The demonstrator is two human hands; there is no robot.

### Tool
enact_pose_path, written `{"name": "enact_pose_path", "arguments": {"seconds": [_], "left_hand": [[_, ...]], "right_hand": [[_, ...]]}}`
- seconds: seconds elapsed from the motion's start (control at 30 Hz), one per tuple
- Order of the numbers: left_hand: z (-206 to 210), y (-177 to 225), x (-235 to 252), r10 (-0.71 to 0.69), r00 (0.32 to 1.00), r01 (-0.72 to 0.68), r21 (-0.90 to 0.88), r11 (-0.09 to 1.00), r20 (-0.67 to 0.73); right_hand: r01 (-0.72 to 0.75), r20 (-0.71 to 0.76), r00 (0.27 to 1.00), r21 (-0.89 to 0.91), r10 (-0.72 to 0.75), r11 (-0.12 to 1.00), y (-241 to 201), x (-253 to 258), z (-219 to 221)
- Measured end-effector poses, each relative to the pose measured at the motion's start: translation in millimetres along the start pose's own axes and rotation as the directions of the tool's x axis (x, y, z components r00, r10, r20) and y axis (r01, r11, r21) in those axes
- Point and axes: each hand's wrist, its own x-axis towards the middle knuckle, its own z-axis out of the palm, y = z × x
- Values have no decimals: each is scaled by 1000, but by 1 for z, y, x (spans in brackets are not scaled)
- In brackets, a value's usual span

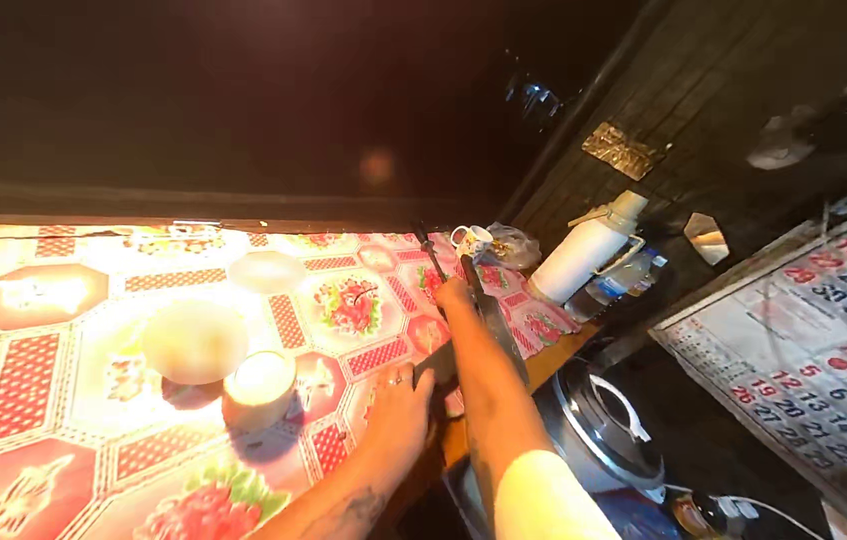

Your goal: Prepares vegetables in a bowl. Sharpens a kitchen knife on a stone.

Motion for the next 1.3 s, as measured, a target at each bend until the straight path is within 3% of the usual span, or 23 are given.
{"name": "enact_pose_path", "arguments": {"seconds": [0.1, 0.2, 0.27, 0.3, 0.33, 0.4, 0.53, 0.63, 0.77, 0.8, 0.9, 0.97, 1.03, 1.13, 1.23, 1.3], "left_hand": [[11, -8, 2, 50, 992, -48, 18, 999, -120], [19, -14, 4, 83, 979, -79, 29, 996, -187], [18, -17, 4, 83, 977, -77, 39, 996, -197], [13, -17, 5, 57, 986, -49, 51, 997, -160], [8, -17, 6, 29, 991, -22, 53, 998, -129], [2, -17, 7, -8, 993, 11, 27, 1000, -121], [9, -23, 6, -6, 979, 12, 27, 1000, -205], [13, -31, 9, 32, 971, -18, 64, 998, -237], [15, -26, 12, -20, 983, 36, 84, 996, -182], [15, -23, 12, -45, 984, 61, 85, 995, -172], [16, -21, 12, -61, 983, 85, 130, 988, -173], [18, -19, 10, -64, 981, 95, 165, 982, -182], [21, -13, 7, -73, 980, 104, 169, 980, -183], [21, -19, 9, -49, 983, 84, 196, 977, -179], [22, -35, 13, -5, 982, 47, 221, 974, -187], [22, -43, 15, 20, 981, 21, 207, 978, -195]], "right_hand": [[8, 39, 999, -11, -7, 1000, -11, -2, -5], [20, 24, 999, 168, -24, 986, -13, -23, -25], [-6, 137, 990, 228, -26, 974, -2, -26, -52], [172, -203, 973, 328, -108, 929, 26, -8, -29], [216, -256, 960, 425, -112, 879, 48, 5, -31], [212, -212, 971, 578, -106, 788, 89, -11, -59], [347, -337, 935, 809, -109, 474, 177, -142, -90], [424, -454, 890, 783, -49, 454, 242, -229, -62], [519, -654, 715, 735, 249, 437, 285, -298, 45], [509, -633, 719, 761, 287, 403, 288, -306, 74], [361, -409, 858, 911, 311, 200, 280, -307, 151], [225, -265, 918, 961, 296, 162, 259, -293, 193], [240, -281, 919, 955, 277, 173, 232, -276, 231], [388, -396, 883, 918, 250, 83, 186, -235, 278], [230, -228, 935, 973, 270, 25, 142, -195, 289], [121, -138, 945, 990, 296, 73, 112, -175, 296]]}}
